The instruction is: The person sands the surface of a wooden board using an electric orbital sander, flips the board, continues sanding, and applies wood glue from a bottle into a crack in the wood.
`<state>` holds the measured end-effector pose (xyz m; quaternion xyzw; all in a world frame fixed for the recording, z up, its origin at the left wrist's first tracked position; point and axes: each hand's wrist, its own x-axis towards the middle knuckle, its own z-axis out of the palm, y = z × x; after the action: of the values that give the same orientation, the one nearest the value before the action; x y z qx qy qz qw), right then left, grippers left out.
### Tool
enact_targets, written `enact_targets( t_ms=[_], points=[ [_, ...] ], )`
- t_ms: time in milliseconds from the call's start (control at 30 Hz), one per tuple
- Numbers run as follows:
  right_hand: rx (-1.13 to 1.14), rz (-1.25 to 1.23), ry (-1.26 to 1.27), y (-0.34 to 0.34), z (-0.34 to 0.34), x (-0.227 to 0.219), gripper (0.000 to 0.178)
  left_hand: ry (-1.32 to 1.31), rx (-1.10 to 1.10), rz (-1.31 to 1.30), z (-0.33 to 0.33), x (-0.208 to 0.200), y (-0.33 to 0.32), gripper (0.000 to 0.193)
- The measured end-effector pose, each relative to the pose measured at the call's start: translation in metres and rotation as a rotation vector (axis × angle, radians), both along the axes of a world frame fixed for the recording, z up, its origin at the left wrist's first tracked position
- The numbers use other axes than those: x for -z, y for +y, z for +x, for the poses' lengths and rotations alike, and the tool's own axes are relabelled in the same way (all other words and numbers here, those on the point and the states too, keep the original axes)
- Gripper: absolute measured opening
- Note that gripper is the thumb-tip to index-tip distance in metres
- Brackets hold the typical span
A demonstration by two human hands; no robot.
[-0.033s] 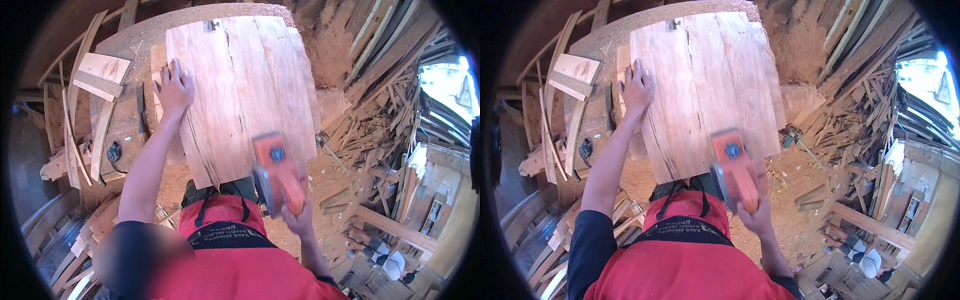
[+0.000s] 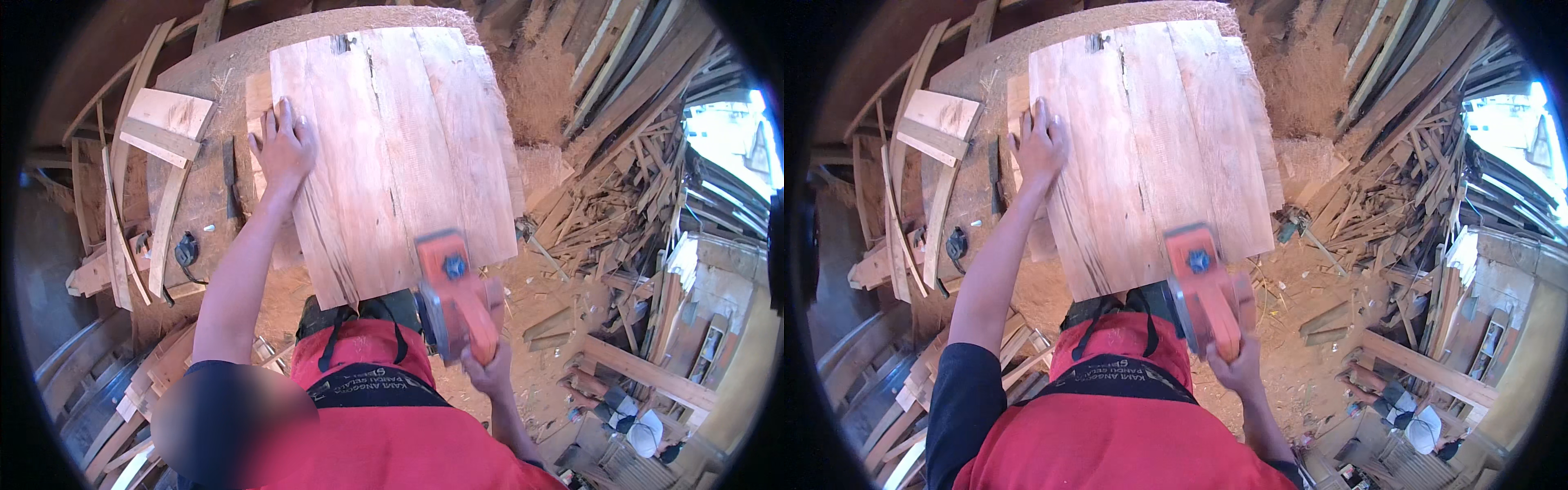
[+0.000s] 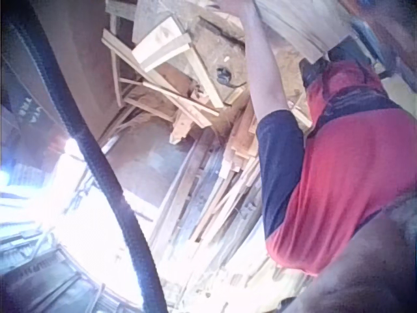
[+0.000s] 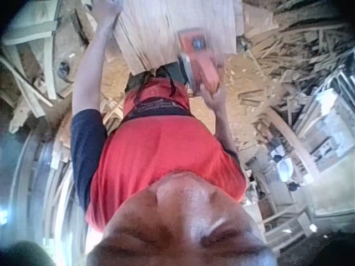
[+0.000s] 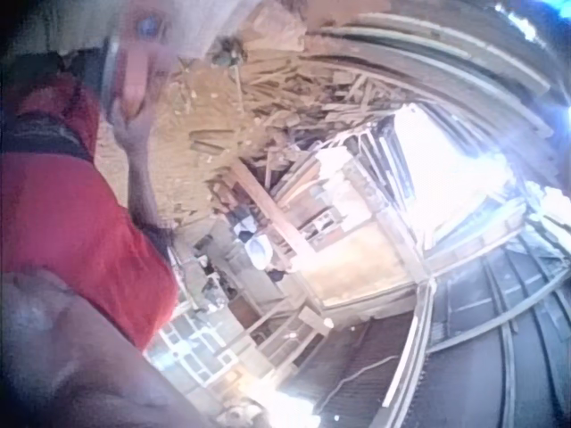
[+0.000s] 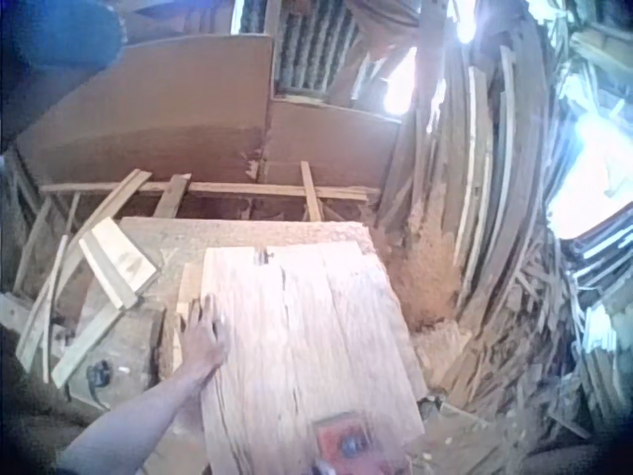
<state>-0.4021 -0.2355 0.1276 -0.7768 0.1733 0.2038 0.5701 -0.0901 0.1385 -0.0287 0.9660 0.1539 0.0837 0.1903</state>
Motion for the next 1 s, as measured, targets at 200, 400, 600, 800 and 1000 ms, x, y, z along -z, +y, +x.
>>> enact_targets(
  t_ms=[200,400,600,800,1000],
  points=[
    [0.012,-0.073,0.017,0.013,0.02,0.004,0.023,-0.001,0.007,-0.003,0.001,0.004,0.002,0.064],
    [0.025,0.056,-0.16,0.064,0.177,0.022,0.024,-0.004,0.01,0.014,0.002,0.001,0.0,0.065],
    [0.0,0.071,-0.348,0.117,0.334,0.041,0.018,0.009,0.005,-0.006,0.0,-0.003,0.001,0.063],
    [-0.062,0.004,-0.519,0.161,0.482,0.069,0.023,-0.018,0.006,-0.009,-0.004,-0.007,0.006,0.061],
    [-0.043,-0.217,-0.601,0.148,0.55,0.087,0.043,-0.016,0.054,-0.008,0.002,-0.018,-0.012,0.062]
  ],
)
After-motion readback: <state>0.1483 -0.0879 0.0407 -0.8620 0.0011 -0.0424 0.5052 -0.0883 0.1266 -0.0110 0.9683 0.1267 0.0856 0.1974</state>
